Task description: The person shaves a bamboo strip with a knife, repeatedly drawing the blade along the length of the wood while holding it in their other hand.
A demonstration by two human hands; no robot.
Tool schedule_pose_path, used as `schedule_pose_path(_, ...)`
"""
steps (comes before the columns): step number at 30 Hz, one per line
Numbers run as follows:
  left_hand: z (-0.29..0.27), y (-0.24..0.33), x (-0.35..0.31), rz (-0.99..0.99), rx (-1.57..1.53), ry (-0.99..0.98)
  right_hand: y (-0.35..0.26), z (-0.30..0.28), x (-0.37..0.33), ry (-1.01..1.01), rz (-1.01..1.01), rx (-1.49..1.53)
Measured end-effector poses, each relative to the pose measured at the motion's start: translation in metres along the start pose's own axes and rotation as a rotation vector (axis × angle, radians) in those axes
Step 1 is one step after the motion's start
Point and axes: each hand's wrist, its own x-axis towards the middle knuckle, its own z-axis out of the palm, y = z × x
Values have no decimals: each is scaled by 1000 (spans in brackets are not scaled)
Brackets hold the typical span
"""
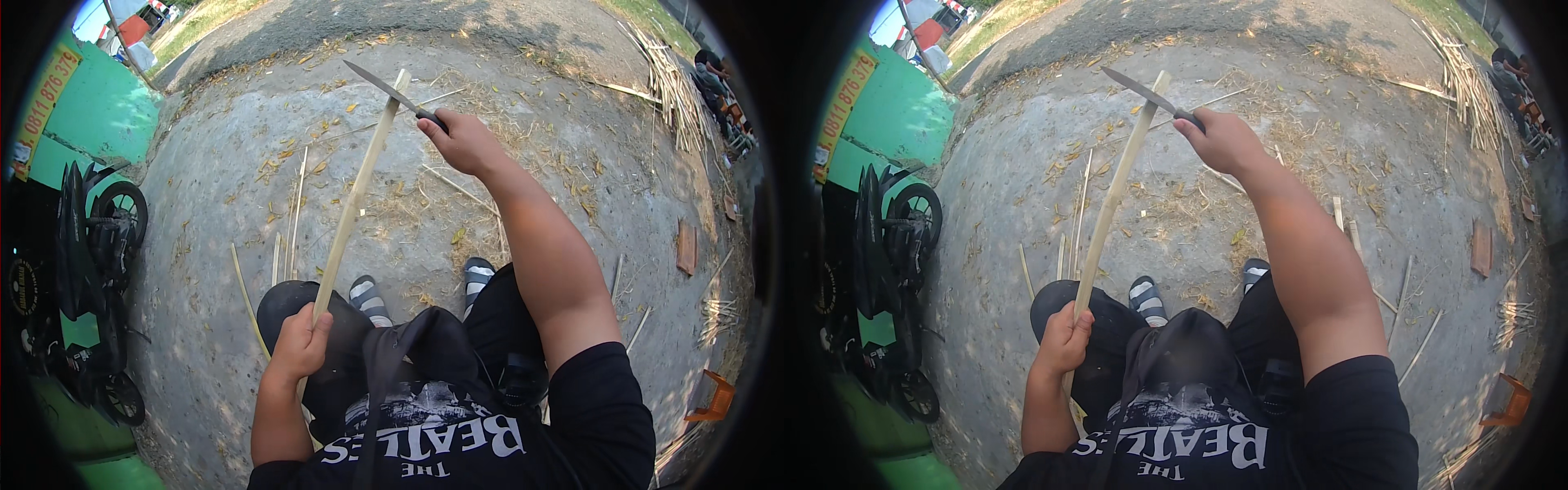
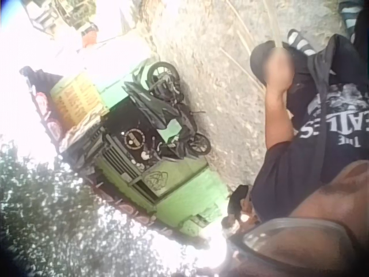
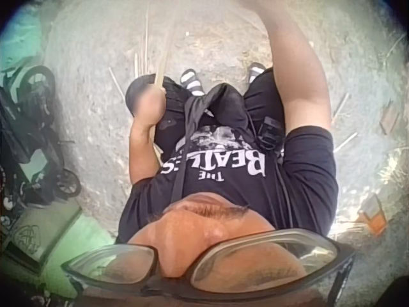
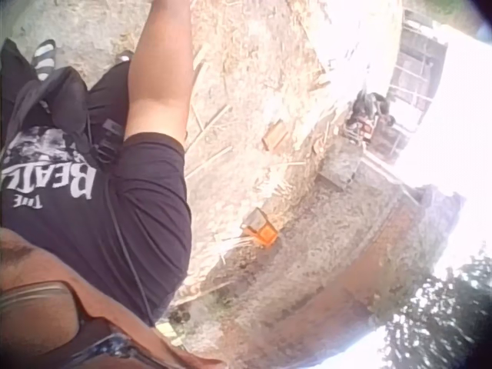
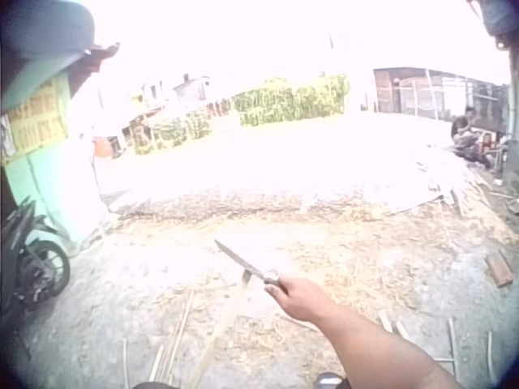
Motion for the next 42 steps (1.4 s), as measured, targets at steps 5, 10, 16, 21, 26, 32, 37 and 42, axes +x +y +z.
schedule_pose_path(5,-1,-11,3,-64,-85,-18,-15,0,-6,-157,-154,-111)
schedule_pose_path(10,-3,-8,-1,-87,-121,-23,12,-6,6,-52,-13,205)
schedule_pose_path(16,-2,-15,0,-99,-146,-29,7,1,1,-86,3,172)
schedule_pose_path(21,-3,-14,2,-130,-185,-42,-7,3,-4,-271,-189,-35)
schedule_pose_path(26,-11,-4,-4,-30,-58,-118,75,-2,21,247,298,295)
schedule_pose_path(32,-3,-4,5,94,8,-138,87,8,24,79,315,436)
schedule_pose_path(37,-4,-5,2,-55,-109,-101,65,-5,23,94,342,745)
schedule_pose_path(42,-4,4,4,-51,-121,-67,51,3,22,133,120,780)
